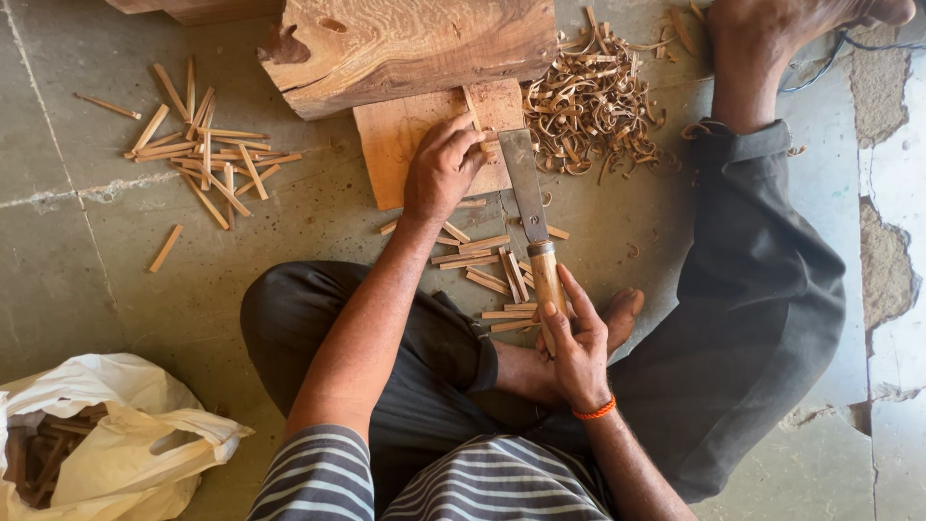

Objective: The person sits on the floor and uses a chisel to carve small wooden sticks from a larger block of wood. They repeatedly strike the chisel with a mallet to shape the wood, creating a pile of shavings and finished sticks.

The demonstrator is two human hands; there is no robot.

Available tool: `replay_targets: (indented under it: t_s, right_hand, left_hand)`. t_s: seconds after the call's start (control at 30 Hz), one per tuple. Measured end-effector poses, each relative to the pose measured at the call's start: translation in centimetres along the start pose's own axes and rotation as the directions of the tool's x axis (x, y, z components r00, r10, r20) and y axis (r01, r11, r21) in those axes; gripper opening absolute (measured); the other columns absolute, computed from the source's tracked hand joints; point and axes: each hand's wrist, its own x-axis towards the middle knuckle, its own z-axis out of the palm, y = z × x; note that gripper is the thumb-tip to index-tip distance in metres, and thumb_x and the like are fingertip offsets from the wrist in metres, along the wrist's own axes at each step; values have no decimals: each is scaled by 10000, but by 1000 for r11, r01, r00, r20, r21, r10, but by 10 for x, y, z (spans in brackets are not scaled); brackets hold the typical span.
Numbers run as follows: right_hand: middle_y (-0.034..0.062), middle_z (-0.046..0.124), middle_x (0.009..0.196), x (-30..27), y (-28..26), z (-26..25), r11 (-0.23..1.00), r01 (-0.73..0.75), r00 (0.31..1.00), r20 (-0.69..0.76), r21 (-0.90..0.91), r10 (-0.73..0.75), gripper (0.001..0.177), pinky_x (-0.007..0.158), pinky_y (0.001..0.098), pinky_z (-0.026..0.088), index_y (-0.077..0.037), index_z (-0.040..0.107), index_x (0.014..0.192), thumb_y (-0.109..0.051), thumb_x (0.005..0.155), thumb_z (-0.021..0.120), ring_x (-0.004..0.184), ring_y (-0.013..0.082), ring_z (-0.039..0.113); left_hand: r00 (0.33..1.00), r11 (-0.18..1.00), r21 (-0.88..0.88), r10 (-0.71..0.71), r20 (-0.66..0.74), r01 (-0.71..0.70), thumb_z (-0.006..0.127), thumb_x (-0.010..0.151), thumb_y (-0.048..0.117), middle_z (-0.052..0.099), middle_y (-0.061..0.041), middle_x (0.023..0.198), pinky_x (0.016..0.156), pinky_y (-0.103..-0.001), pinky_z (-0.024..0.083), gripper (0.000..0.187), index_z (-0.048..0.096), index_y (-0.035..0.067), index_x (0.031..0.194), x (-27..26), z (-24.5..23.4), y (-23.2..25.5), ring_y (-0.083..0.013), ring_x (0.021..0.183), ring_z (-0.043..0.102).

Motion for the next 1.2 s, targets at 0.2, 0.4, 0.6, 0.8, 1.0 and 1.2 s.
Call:
replay_targets:
  t_s: [0.2,0.4,0.6,0.8,1.0,1.2]
  right_hand:
    - [-6,619,834,-5,-9,-3,999,-25,1000,13,-38,26,618,502,200,422,-71,403,1576,-166,1001,608,604,56,518]
    - [-10,626,804,-5,-22,0,984,-85,996,-25,-155,82,594,481,201,399,-82,466,1543,-187,980,627,566,44,492]
    - [-10,644,822,1,-15,7,979,-29,999,-33,-199,23,578,475,196,387,-71,479,1537,-172,988,633,566,31,476]
    - [-30,646,915,56,-2,36,972,100,995,-2,-212,-103,533,506,186,427,-46,482,1533,-134,1018,583,655,11,533]
    - [-29,641,895,44,-27,37,997,28,999,32,-71,-26,546,518,177,379,-45,483,1546,-153,1022,592,622,16,452]
    - [-18,607,956,44,-12,26,975,105,994,27,-198,-101,540,621,180,404,-53,487,1553,-164,1036,599,744,19,481]
  left_hand:
    - [997,996,85,30,-77,-23,885,832,184,702,-93,1295,1062,-383,503,282,753,131,1075,0,-10,9,-227,1183,639]
    - [979,982,176,103,-174,-72,847,775,81,658,-44,984,849,-359,506,295,762,208,1027,4,-10,18,-201,920,609]
    - [981,974,214,114,-157,-78,820,854,29,566,49,858,718,-333,450,254,731,260,910,-1,-3,19,-141,823,538]
    - [984,986,162,74,-163,-48,814,832,42,568,42,872,736,-351,464,250,753,256,947,-4,-9,27,-170,840,546]
    - [984,980,188,94,-153,-64,803,834,-1,571,14,869,730,-332,476,279,774,248,956,4,-16,29,-180,829,546]
    - [986,981,188,76,-151,-46,800,862,18,596,31,897,764,-328,492,264,783,243,998,-8,-3,18,-168,858,561]
